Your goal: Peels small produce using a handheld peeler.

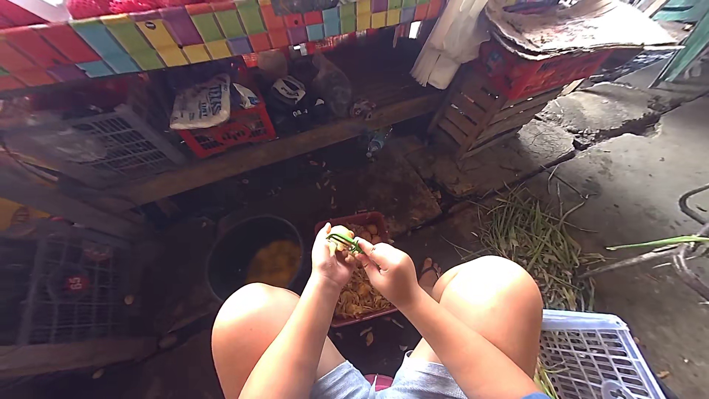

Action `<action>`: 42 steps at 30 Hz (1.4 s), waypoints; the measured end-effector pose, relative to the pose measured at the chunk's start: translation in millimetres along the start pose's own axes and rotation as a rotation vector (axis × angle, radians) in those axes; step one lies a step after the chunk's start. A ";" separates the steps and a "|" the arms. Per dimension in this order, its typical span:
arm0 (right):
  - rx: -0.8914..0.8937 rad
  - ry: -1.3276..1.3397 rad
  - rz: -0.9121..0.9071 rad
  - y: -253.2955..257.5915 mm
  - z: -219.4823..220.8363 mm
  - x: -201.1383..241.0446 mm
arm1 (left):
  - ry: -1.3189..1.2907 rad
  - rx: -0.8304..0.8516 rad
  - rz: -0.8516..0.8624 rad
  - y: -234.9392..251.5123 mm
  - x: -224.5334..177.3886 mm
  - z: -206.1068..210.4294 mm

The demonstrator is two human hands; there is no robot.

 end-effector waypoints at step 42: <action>0.051 0.089 0.341 0.3 -10.8 -55.7 | 0.099 -0.093 0.032 -4.8 -5.3 -6.1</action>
Point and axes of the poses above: each hand's wrist, its own y-axis towards the middle knuckle, its own z-axis out of the palm, x = y × z, the point moved 8 cm from there along y, towards the middle knuckle, and after that the axes turned 7 degrees about -z, right-handed, at the moved point
